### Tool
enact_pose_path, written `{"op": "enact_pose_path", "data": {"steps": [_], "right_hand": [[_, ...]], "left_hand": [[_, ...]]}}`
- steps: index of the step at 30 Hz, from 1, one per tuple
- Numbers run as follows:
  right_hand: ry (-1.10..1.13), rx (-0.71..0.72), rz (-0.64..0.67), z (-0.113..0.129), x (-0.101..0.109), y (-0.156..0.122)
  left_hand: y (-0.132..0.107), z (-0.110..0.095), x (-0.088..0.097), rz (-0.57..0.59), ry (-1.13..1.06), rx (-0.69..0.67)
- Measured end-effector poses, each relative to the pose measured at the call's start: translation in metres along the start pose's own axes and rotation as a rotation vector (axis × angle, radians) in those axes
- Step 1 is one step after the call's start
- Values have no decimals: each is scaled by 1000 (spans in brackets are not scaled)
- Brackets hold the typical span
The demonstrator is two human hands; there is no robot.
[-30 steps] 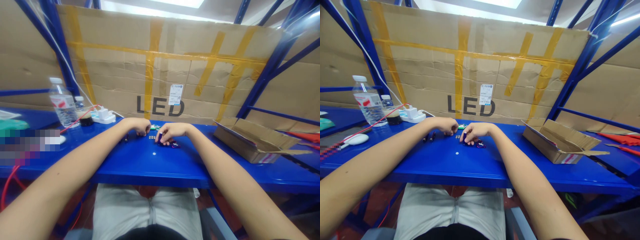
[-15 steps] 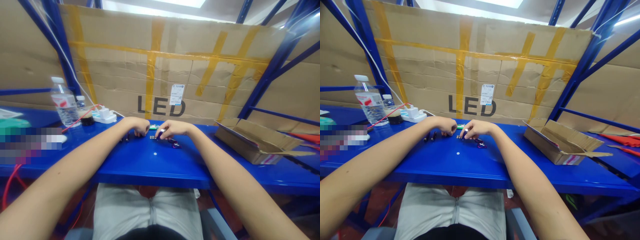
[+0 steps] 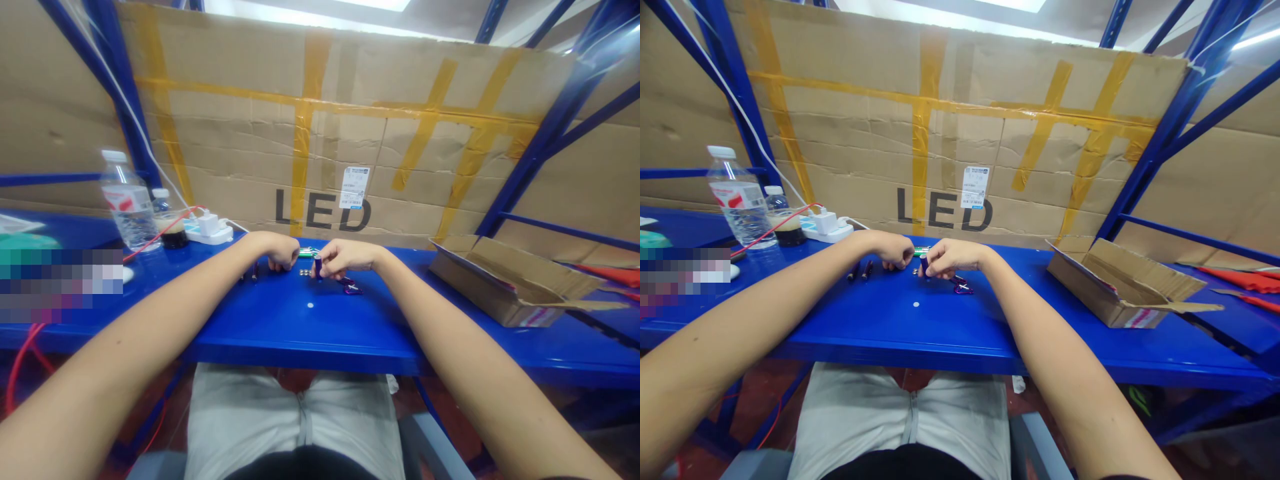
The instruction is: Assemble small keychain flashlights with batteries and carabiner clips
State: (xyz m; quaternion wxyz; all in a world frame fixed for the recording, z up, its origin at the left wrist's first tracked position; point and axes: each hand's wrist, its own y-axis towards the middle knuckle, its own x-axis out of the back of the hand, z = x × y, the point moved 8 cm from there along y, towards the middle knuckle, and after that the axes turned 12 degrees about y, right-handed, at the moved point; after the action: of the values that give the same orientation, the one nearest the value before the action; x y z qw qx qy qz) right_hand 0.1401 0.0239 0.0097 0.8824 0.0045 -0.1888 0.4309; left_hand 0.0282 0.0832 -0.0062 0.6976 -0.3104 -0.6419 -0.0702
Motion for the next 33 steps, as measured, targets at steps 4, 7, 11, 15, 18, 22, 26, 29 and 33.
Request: {"op": "enact_pose_path", "data": {"steps": [4,7,11,15,18,22,26,29,33], "right_hand": [[-29,-4,-45,2,-2,2],[-68,-17,-10,0,-6,4],[-92,-38,13,-5,-6,6],[-88,-71,20,-9,-4,5],[-107,-70,-4,-9,1,4],[-129,-62,-53,-10,8,3],[-112,-56,-75,-13,12,4],[-130,-64,-79,-14,13,4],[-156,-64,-93,-13,15,3]], "left_hand": [[0,-2,0,6,20,-6],[-3,-4,1,8,42,-3],[-6,-6,11,-71,47,-45],[-11,-8,31,-207,-27,-157],[-23,-17,51,-322,-182,-296],[-41,-40,65,-397,-253,-427],[-44,-55,57,-349,-217,-431],[-42,-55,53,-312,-240,-433],[-40,-53,51,-266,-284,-454]]}}
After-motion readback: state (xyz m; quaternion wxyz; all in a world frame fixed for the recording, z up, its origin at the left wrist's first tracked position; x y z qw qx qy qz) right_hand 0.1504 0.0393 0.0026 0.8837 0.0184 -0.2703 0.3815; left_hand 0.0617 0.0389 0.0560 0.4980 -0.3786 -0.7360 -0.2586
